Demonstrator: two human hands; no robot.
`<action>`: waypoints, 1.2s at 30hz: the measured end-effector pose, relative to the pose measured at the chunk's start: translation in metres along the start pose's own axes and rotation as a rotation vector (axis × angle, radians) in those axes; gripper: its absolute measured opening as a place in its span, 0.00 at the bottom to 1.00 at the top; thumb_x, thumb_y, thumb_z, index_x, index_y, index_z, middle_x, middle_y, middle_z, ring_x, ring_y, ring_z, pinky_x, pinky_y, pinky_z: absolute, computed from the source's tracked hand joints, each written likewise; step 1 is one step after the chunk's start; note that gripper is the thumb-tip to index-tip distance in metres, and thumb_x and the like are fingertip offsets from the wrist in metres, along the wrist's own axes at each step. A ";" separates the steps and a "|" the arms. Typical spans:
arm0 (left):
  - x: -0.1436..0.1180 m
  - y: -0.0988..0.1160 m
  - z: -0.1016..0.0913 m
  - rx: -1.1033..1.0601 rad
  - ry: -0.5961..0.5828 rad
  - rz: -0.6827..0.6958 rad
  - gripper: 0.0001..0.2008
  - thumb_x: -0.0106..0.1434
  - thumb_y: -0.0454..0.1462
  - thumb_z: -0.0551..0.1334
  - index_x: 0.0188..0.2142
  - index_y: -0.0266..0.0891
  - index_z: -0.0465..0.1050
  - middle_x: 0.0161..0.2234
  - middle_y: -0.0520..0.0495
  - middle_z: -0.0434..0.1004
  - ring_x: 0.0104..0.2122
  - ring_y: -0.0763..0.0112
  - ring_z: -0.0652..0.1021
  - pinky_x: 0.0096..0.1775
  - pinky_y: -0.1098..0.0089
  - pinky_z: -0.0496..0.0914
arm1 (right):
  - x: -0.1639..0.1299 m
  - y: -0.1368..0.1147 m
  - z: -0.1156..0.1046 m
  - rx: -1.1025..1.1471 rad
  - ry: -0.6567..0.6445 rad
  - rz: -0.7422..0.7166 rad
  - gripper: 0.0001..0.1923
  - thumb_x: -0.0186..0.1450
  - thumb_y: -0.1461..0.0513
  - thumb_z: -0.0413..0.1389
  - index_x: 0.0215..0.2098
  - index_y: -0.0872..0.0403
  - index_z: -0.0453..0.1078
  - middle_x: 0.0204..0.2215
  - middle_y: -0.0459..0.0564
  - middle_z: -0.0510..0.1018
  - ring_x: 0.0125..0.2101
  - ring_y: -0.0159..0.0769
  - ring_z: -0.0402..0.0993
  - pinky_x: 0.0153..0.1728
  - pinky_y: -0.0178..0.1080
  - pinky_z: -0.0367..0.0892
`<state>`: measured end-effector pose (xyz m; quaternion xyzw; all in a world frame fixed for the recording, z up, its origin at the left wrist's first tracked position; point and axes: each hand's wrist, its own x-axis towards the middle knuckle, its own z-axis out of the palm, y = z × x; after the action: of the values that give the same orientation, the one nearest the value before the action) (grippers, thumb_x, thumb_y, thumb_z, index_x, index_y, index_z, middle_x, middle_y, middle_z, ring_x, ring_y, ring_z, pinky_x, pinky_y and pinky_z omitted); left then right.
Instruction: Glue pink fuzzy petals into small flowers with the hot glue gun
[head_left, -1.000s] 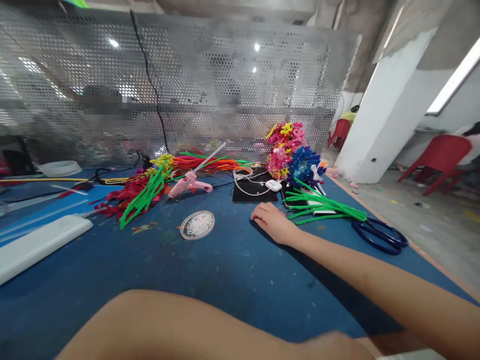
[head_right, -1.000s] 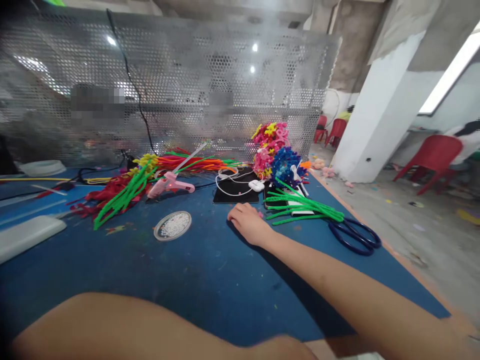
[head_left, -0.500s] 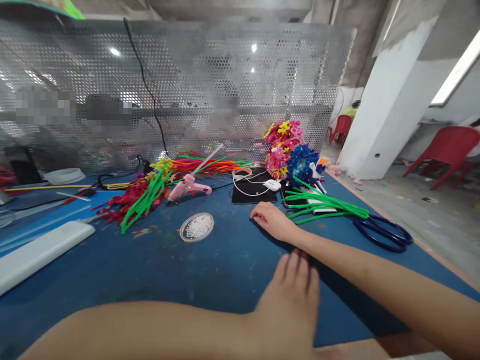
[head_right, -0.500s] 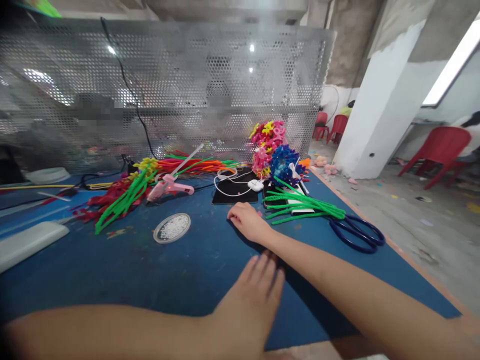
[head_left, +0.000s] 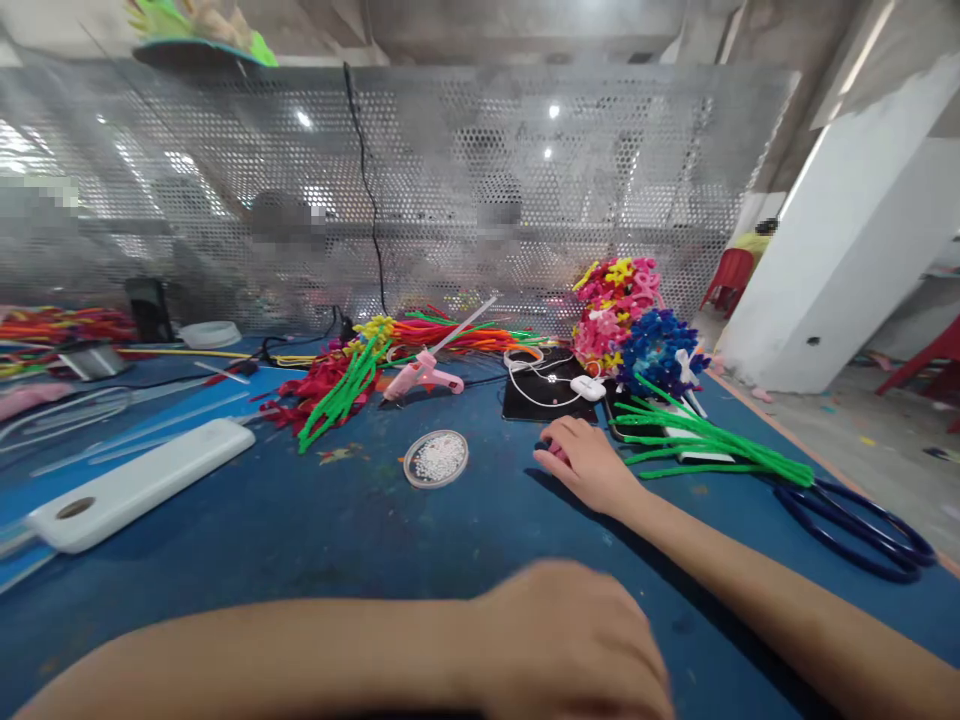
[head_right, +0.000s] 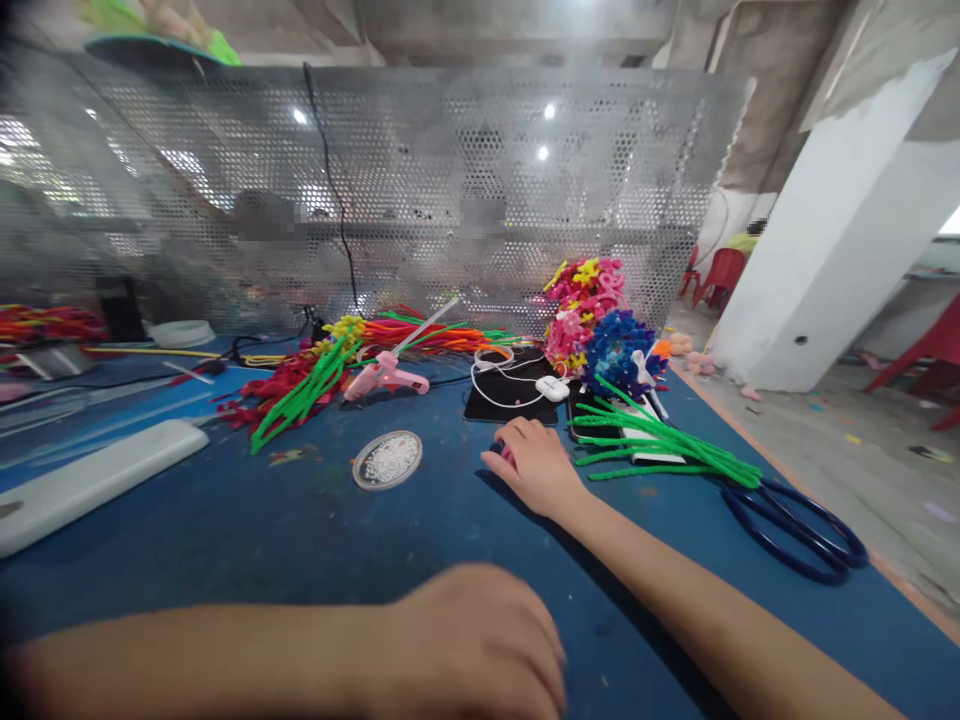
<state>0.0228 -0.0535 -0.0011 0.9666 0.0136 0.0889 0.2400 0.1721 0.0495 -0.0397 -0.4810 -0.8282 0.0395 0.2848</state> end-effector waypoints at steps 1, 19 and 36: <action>-0.022 -0.009 -0.012 0.059 0.147 -0.153 0.09 0.64 0.36 0.54 0.41 0.44 0.71 0.44 0.50 0.76 0.48 0.70 0.73 0.54 0.70 0.65 | 0.003 0.003 0.001 0.002 0.020 0.026 0.12 0.67 0.56 0.48 0.39 0.54 0.70 0.38 0.52 0.75 0.39 0.40 0.68 0.41 0.42 0.62; -0.137 -0.079 -0.059 0.197 0.494 -1.144 0.41 0.52 0.54 0.63 0.58 0.40 0.48 0.57 0.39 0.66 0.59 0.54 0.63 0.60 0.44 0.37 | 0.072 0.053 0.015 -0.017 0.072 0.224 0.10 0.58 0.69 0.56 0.38 0.55 0.70 0.31 0.49 0.79 0.34 0.36 0.75 0.36 0.36 0.65; -0.114 -0.101 -0.068 0.006 0.472 -0.920 0.45 0.47 0.50 0.69 0.59 0.40 0.50 0.57 0.42 0.67 0.57 0.55 0.66 0.57 0.57 0.57 | 0.047 0.051 -0.062 0.112 0.156 0.212 0.03 0.59 0.63 0.54 0.33 0.53 0.67 0.29 0.48 0.76 0.30 0.36 0.74 0.35 0.39 0.68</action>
<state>-0.1002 0.0593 -0.0078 0.8149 0.4914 0.1897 0.2420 0.2258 0.1019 0.0150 -0.5509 -0.7445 0.0778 0.3690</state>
